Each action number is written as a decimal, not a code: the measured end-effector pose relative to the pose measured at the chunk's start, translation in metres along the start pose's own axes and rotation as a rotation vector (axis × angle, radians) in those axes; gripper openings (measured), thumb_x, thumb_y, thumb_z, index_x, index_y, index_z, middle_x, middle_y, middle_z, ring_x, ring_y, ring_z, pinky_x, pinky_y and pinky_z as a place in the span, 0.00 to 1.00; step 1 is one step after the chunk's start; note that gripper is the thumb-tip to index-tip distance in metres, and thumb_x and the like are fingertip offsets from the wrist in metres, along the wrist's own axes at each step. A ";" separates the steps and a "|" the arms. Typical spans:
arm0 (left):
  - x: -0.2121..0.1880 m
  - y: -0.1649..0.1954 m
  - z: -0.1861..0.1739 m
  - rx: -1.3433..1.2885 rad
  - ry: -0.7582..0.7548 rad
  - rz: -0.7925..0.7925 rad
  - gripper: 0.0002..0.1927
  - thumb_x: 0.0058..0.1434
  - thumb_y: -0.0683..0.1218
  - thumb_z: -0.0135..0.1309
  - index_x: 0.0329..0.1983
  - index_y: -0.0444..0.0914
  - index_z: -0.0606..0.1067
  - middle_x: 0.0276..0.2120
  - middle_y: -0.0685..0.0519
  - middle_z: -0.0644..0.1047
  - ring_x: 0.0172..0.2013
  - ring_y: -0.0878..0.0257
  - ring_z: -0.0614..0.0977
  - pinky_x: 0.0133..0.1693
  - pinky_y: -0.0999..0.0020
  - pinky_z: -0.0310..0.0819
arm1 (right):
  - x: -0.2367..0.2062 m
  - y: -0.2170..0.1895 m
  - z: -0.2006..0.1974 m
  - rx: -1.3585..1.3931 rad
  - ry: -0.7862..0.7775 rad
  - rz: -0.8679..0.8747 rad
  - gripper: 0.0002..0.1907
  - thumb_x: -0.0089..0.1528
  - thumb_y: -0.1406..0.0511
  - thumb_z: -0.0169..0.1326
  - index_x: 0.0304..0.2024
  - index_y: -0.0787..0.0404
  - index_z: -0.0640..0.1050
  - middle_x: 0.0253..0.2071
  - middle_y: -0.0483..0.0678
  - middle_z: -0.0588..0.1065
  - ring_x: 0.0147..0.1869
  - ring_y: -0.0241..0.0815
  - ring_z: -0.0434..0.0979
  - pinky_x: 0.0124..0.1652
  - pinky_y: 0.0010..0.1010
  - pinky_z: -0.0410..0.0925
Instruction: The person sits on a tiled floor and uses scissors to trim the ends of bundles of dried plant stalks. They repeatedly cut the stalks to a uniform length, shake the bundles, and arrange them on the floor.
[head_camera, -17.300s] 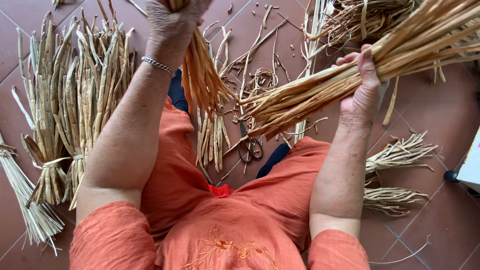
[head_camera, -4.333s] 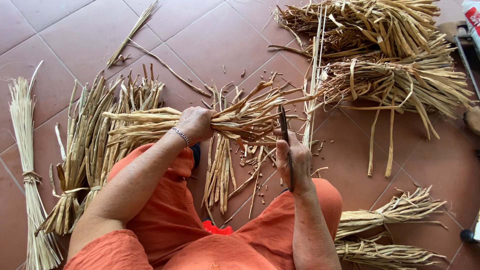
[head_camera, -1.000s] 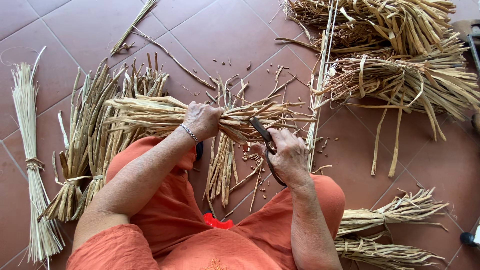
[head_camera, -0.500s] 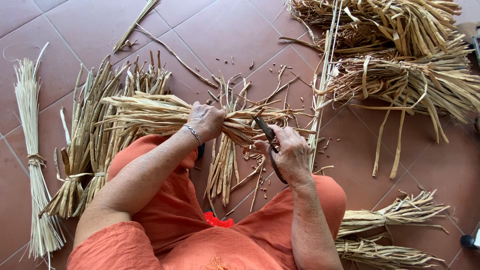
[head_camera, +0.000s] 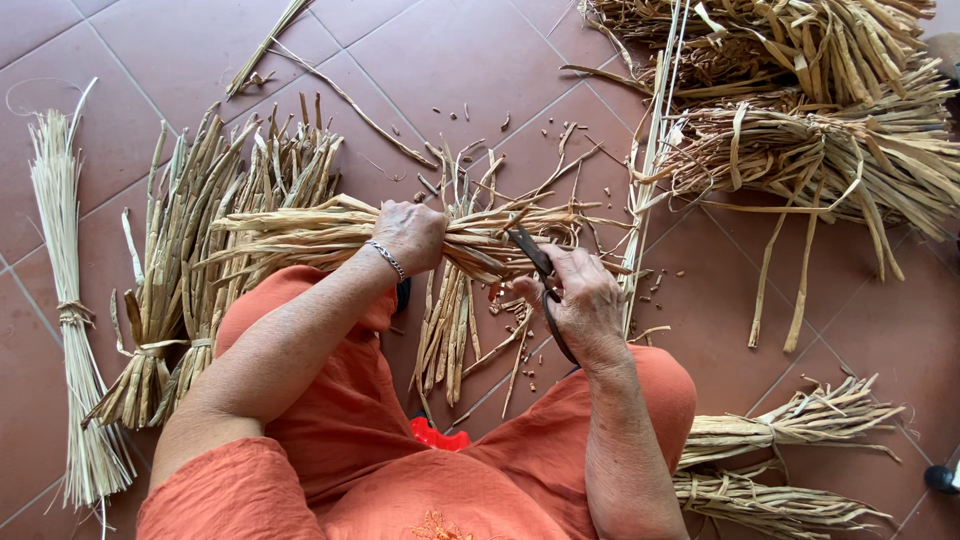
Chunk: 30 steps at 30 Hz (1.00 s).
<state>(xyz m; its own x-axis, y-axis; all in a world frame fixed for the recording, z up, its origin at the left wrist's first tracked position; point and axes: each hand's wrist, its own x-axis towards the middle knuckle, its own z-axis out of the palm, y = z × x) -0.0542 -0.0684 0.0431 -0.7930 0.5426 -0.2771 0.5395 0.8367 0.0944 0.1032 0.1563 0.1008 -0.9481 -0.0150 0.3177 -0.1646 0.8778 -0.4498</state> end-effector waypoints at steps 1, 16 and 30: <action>0.000 0.001 0.001 0.009 -0.002 0.008 0.06 0.59 0.49 0.59 0.35 0.43 0.82 0.31 0.47 0.82 0.35 0.51 0.85 0.43 0.52 0.73 | 0.000 0.000 0.000 0.021 -0.031 0.051 0.32 0.63 0.41 0.53 0.56 0.57 0.77 0.36 0.49 0.75 0.42 0.49 0.76 0.43 0.43 0.69; -0.002 0.004 0.002 0.086 0.017 0.017 0.07 0.63 0.50 0.59 0.37 0.42 0.79 0.26 0.51 0.81 0.30 0.56 0.85 0.42 0.54 0.69 | -0.009 0.024 0.028 0.029 -0.016 0.106 0.34 0.71 0.40 0.36 0.51 0.60 0.78 0.28 0.49 0.78 0.30 0.46 0.81 0.32 0.40 0.72; -0.002 -0.032 -0.012 -0.244 0.307 0.024 0.11 0.57 0.55 0.62 0.36 0.46 0.80 0.30 0.47 0.82 0.36 0.47 0.83 0.40 0.52 0.76 | -0.011 0.049 0.001 0.955 0.323 0.345 0.37 0.70 0.39 0.40 0.55 0.67 0.73 0.24 0.38 0.64 0.25 0.27 0.63 0.25 0.19 0.58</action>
<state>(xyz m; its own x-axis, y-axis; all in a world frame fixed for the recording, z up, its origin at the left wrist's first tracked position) -0.0734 -0.0957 0.0524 -0.8489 0.5281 0.0234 0.5049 0.7969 0.3317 0.1054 0.1987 0.0742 -0.8901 0.4138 0.1909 -0.1787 0.0684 -0.9815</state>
